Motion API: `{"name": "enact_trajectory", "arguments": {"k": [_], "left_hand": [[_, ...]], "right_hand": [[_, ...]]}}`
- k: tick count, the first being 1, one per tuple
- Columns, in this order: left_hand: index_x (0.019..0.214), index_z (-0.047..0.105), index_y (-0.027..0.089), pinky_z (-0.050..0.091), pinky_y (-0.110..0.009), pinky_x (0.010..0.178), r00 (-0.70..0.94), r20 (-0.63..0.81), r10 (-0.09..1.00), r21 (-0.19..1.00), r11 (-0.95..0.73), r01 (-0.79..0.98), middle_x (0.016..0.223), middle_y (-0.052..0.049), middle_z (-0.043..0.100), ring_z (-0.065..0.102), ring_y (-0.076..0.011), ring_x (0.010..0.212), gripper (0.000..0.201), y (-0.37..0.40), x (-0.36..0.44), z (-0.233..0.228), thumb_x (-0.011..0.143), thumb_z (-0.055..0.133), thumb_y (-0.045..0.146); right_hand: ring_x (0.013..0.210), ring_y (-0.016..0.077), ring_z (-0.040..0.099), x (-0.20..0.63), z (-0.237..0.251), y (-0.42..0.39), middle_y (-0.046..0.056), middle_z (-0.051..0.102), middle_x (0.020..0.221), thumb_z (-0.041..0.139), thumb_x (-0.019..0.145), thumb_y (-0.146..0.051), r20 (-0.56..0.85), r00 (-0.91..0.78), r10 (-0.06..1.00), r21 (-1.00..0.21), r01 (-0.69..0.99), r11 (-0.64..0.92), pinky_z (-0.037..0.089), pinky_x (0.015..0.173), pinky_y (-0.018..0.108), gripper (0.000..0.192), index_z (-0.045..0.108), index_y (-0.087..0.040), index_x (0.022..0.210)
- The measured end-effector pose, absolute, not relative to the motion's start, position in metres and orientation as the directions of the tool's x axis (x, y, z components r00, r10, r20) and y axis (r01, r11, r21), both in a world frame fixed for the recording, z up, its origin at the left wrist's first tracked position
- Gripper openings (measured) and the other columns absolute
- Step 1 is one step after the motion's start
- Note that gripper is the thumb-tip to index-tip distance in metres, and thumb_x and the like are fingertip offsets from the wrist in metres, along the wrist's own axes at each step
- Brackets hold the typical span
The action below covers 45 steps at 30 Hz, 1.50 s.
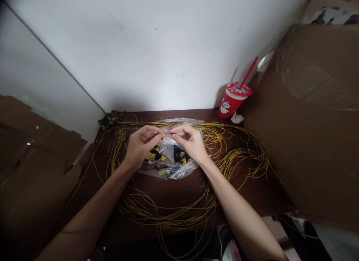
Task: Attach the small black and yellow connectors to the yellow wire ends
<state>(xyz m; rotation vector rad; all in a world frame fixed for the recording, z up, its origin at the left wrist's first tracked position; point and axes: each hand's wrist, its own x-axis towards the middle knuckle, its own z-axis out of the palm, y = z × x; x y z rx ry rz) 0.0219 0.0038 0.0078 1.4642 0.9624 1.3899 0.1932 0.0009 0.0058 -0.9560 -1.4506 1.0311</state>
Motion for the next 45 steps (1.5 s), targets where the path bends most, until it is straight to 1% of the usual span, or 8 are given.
{"name": "enact_trajectory", "arguments": {"k": [3, 7, 11, 17, 25, 32, 38, 45], "left_hand": [[0.081, 0.064, 0.017, 0.057, -0.031, 0.079, 0.14, 0.338, 0.931, 0.94, -0.34, -0.008, 0.087, -0.004, 0.071, 0.068, -0.0146, 0.082, 0.009, 0.002, 0.024, 0.006, 0.073, 0.066, 0.019], [0.083, 0.065, 0.018, 0.057, -0.032, 0.078, 0.174, 0.338, 0.925, 0.939, -0.344, 0.008, 0.087, -0.004, 0.072, 0.068, -0.0146, 0.081, 0.009, 0.001, 0.026, 0.004, 0.074, 0.066, 0.017], [0.083, 0.066, 0.018, 0.057, -0.03, 0.074, 0.179, 0.347, 0.921, 0.934, -0.356, 0.019, 0.085, -0.003, 0.071, 0.067, -0.0143, 0.078, 0.01, 0.0, 0.027, 0.004, 0.073, 0.067, 0.019], [0.082, 0.066, 0.018, 0.057, -0.03, 0.072, 0.183, 0.379, 0.907, 0.92, -0.391, 0.035, 0.083, -0.004, 0.071, 0.067, -0.0147, 0.077, 0.008, 0.0, 0.027, 0.001, 0.075, 0.067, 0.022], [0.079, 0.065, 0.019, 0.054, -0.03, 0.074, 0.164, 0.555, 0.815, 0.776, -0.579, 0.249, 0.082, -0.003, 0.066, 0.063, -0.0142, 0.079, 0.003, -0.002, 0.026, 0.002, 0.077, 0.065, 0.017], [0.076, 0.062, 0.018, 0.05, -0.03, 0.072, 0.202, 0.621, 0.757, 0.658, -0.644, 0.39, 0.079, -0.003, 0.064, 0.06, -0.0147, 0.077, 0.005, -0.006, 0.027, 0.009, 0.079, 0.062, 0.016], [0.076, 0.06, 0.018, 0.049, -0.03, 0.07, 0.212, 0.655, 0.725, 0.607, -0.672, 0.424, 0.079, -0.003, 0.063, 0.059, -0.0145, 0.076, 0.006, -0.006, 0.027, 0.007, 0.079, 0.061, 0.013], [0.077, 0.061, 0.019, 0.051, -0.029, 0.069, 0.18, 0.61, 0.772, 0.685, -0.628, 0.37, 0.08, -0.002, 0.064, 0.061, -0.0143, 0.075, 0.004, -0.005, 0.028, 0.002, 0.078, 0.063, 0.015]], "right_hand": [[0.073, 0.0114, 0.059, 0.194, 0.008, 0.001, 0.001, 0.064, 0.084, 0.071, 0.071, -0.023, 0.35, -0.027, 0.937, -0.935, 0.048, 0.351, 0.05, 0.074, 0.031, 0.01, 0.07, -0.021, 0.08], [0.063, 0.0111, 0.057, 0.192, 0.011, -0.002, -0.001, 0.064, 0.07, 0.073, 0.069, -0.027, 0.27, -0.007, 0.963, -0.963, 0.005, 0.27, 0.051, 0.067, 0.03, 0.012, 0.069, -0.021, 0.079], [0.067, 0.012, 0.061, 0.188, 0.01, -0.005, 0.0, 0.068, 0.075, 0.074, 0.068, -0.025, 0.294, -0.057, 0.954, -0.956, -0.037, 0.292, 0.053, 0.069, 0.031, 0.011, 0.07, -0.022, 0.078], [0.071, 0.0138, 0.065, 0.187, 0.008, -0.005, 0.001, 0.071, 0.079, 0.073, 0.069, -0.025, 0.299, -0.048, 0.953, -0.954, 0.014, 0.3, 0.055, 0.071, 0.033, 0.009, 0.07, -0.022, 0.077], [0.07, 0.0132, 0.067, 0.188, 0.004, -0.003, 0.001, 0.072, 0.077, 0.075, 0.067, -0.021, 0.278, -0.075, 0.958, -0.96, -0.046, 0.275, 0.056, 0.073, 0.032, 0.01, 0.072, -0.022, 0.077], [0.067, 0.0139, 0.066, 0.187, 0.005, -0.004, 0.002, 0.072, 0.074, 0.075, 0.066, -0.024, 0.222, -0.069, 0.973, -0.975, -0.009, 0.222, 0.056, 0.07, 0.032, 0.012, 0.073, -0.02, 0.078], [0.069, 0.0137, 0.065, 0.188, 0.005, -0.005, 0.002, 0.071, 0.077, 0.071, 0.072, -0.024, 0.294, -0.086, 0.952, -0.951, 0.067, 0.3, 0.054, 0.071, 0.031, 0.008, 0.072, -0.021, 0.079], [0.073, 0.0129, 0.062, 0.189, 0.005, -0.007, 0.001, 0.068, 0.079, 0.067, 0.076, -0.022, 0.411, -0.11, 0.905, -0.895, 0.141, 0.423, 0.051, 0.073, 0.03, 0.002, 0.068, -0.021, 0.078]]}}
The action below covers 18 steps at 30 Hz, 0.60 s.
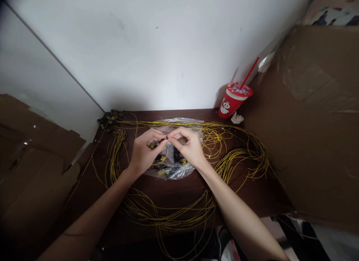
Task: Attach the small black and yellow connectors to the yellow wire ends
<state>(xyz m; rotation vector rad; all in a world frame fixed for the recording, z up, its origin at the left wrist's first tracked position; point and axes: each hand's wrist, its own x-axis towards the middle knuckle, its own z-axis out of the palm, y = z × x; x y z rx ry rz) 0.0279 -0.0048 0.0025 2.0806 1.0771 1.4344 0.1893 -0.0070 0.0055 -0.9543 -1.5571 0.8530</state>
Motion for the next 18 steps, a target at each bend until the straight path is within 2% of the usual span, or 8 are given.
{"name": "enact_trajectory", "arguments": {"k": [3, 7, 12, 18], "left_hand": [[0.079, 0.061, 0.019, 0.052, -0.029, 0.07, 0.183, 0.58, 0.794, 0.725, -0.605, 0.33, 0.081, -0.003, 0.065, 0.063, -0.0148, 0.077, 0.003, -0.0045, 0.0274, 0.0019, 0.078, 0.064, 0.017], [0.078, 0.062, 0.018, 0.052, -0.029, 0.072, 0.2, 0.591, 0.782, 0.718, -0.622, 0.312, 0.082, -0.003, 0.066, 0.063, -0.0148, 0.079, 0.003, -0.0041, 0.0258, 0.0042, 0.077, 0.065, 0.017], [0.079, 0.065, 0.018, 0.051, -0.026, 0.069, 0.198, 0.592, 0.781, 0.74, -0.624, 0.249, 0.079, -0.001, 0.066, 0.062, -0.0121, 0.074, 0.004, -0.0034, 0.0252, 0.0059, 0.077, 0.067, 0.017], [0.099, 0.069, 0.022, 0.048, -0.026, 0.067, 0.291, 0.566, 0.772, 0.729, -0.633, 0.262, 0.08, -0.001, 0.063, 0.057, -0.011, 0.073, 0.02, -0.004, 0.0253, 0.009, 0.079, 0.066, 0.02]], "right_hand": [[0.073, 0.0133, 0.062, 0.1896, 0.0053, -0.0075, 0.001, 0.068, 0.078, 0.068, 0.075, -0.023, 0.391, -0.105, 0.914, -0.907, 0.123, 0.402, 0.051, 0.072, 0.03, 0.004, 0.067, -0.02, 0.076], [0.068, 0.0121, 0.06, 0.1891, 0.0063, -0.0071, 0.0, 0.067, 0.075, 0.071, 0.073, -0.024, 0.345, -0.11, 0.932, -0.934, 0.053, 0.352, 0.05, 0.069, 0.029, 0.007, 0.066, -0.02, 0.076], [0.063, 0.0099, 0.059, 0.1889, 0.006, -0.0033, -0.002, 0.064, 0.069, 0.076, 0.068, -0.025, 0.258, -0.141, 0.956, -0.961, -0.139, 0.239, 0.051, 0.067, 0.027, 0.015, 0.065, -0.019, 0.077], [0.064, 0.0081, 0.06, 0.1919, -0.0022, 0.002, -0.003, 0.067, 0.072, 0.078, 0.066, -0.021, 0.183, -0.241, 0.953, -0.928, -0.362, 0.087, 0.05, 0.064, 0.023, 0.023, 0.062, -0.02, 0.083]]}}
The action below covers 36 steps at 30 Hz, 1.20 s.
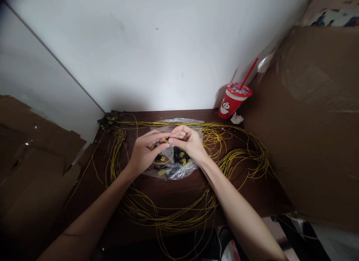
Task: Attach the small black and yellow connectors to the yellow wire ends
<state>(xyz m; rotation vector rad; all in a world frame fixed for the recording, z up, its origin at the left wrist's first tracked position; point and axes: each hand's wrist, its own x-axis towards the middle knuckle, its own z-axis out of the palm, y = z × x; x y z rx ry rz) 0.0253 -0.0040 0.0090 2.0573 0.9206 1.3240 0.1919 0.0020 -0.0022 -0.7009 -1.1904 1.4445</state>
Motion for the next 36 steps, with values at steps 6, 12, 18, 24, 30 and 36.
{"name": "enact_trajectory", "arguments": {"k": [6, 12, 18, 24, 30, 36], "left_hand": [[0.094, 0.068, 0.021, 0.048, -0.026, 0.068, 0.314, 0.541, 0.78, 0.734, -0.62, 0.278, 0.084, -0.001, 0.064, 0.057, -0.0116, 0.074, 0.015, -0.004, 0.024, 0.01, 0.079, 0.066, 0.022], [0.09, 0.065, 0.019, 0.048, -0.022, 0.061, 0.092, 0.439, 0.893, 0.888, -0.448, 0.104, 0.089, -0.003, 0.067, 0.057, -0.0088, 0.066, 0.011, 0.0, 0.023, 0.007, 0.079, 0.063, 0.021], [0.093, 0.058, 0.018, 0.034, -0.016, 0.038, 0.072, 0.116, 0.991, 0.885, -0.07, -0.46, 0.069, -0.001, 0.065, 0.046, -0.0044, 0.043, 0.018, 0.005, 0.018, 0.015, 0.08, 0.064, 0.029], [0.09, 0.058, 0.016, 0.045, -0.015, 0.051, 0.115, -0.005, 0.993, 0.707, 0.085, -0.702, 0.071, -0.002, 0.065, 0.057, -0.0053, 0.055, 0.014, 0.007, 0.011, 0.024, 0.081, 0.065, 0.025], [0.093, 0.057, 0.017, 0.045, -0.016, 0.048, 0.044, 0.121, 0.992, 0.775, -0.067, -0.628, 0.063, 0.002, 0.059, 0.054, -0.0053, 0.05, 0.018, 0.01, 0.001, 0.027, 0.083, 0.064, 0.03], [0.099, 0.055, 0.018, 0.05, -0.019, 0.052, -0.304, 0.431, 0.85, 0.882, -0.467, -0.055, 0.066, 0.002, 0.066, 0.06, -0.0083, 0.05, 0.018, 0.009, -0.005, 0.027, 0.084, 0.059, 0.025]], "right_hand": [[0.062, 0.0067, 0.057, 0.19, 0.0, 0.0, -0.004, 0.063, 0.068, 0.078, 0.069, -0.026, 0.15, -0.261, 0.954, -0.944, -0.323, 0.061, 0.046, 0.063, 0.022, 0.02, 0.063, -0.02, 0.08], [0.068, 0.0103, 0.06, 0.187, 0.005, -0.004, 0.002, 0.067, 0.072, 0.059, 0.085, -0.042, 0.11, -0.409, 0.906, -0.992, -0.098, 0.076, 0.047, 0.071, 0.026, 0.027, 0.068, -0.019, 0.075], [0.071, 0.0105, 0.061, 0.184, 0.005, -0.007, 0.0, 0.062, 0.064, 0.06, 0.086, -0.036, 0.053, -0.53, 0.847, -0.965, -0.245, -0.093, 0.046, 0.074, 0.026, 0.023, 0.07, -0.019, 0.077], [0.054, 0.0087, 0.049, 0.175, 0.005, -0.005, -0.007, 0.038, 0.048, 0.059, 0.086, -0.037, 0.071, -0.531, 0.844, -0.881, -0.43, -0.197, 0.048, 0.074, 0.031, 0.027, 0.067, -0.017, 0.071], [0.045, 0.0068, 0.028, 0.165, 0.028, 0.009, -0.01, 0.023, 0.047, 0.061, 0.085, -0.04, 0.124, -0.528, 0.84, -0.833, -0.515, -0.201, 0.048, 0.067, 0.029, 0.029, 0.063, -0.017, 0.066], [0.042, 0.0054, 0.02, 0.157, 0.088, 0.057, -0.012, 0.017, 0.045, 0.052, 0.092, -0.037, 0.214, -0.548, 0.809, -0.845, -0.519, -0.128, 0.04, 0.052, 0.019, 0.027, 0.061, -0.017, 0.076]]}}
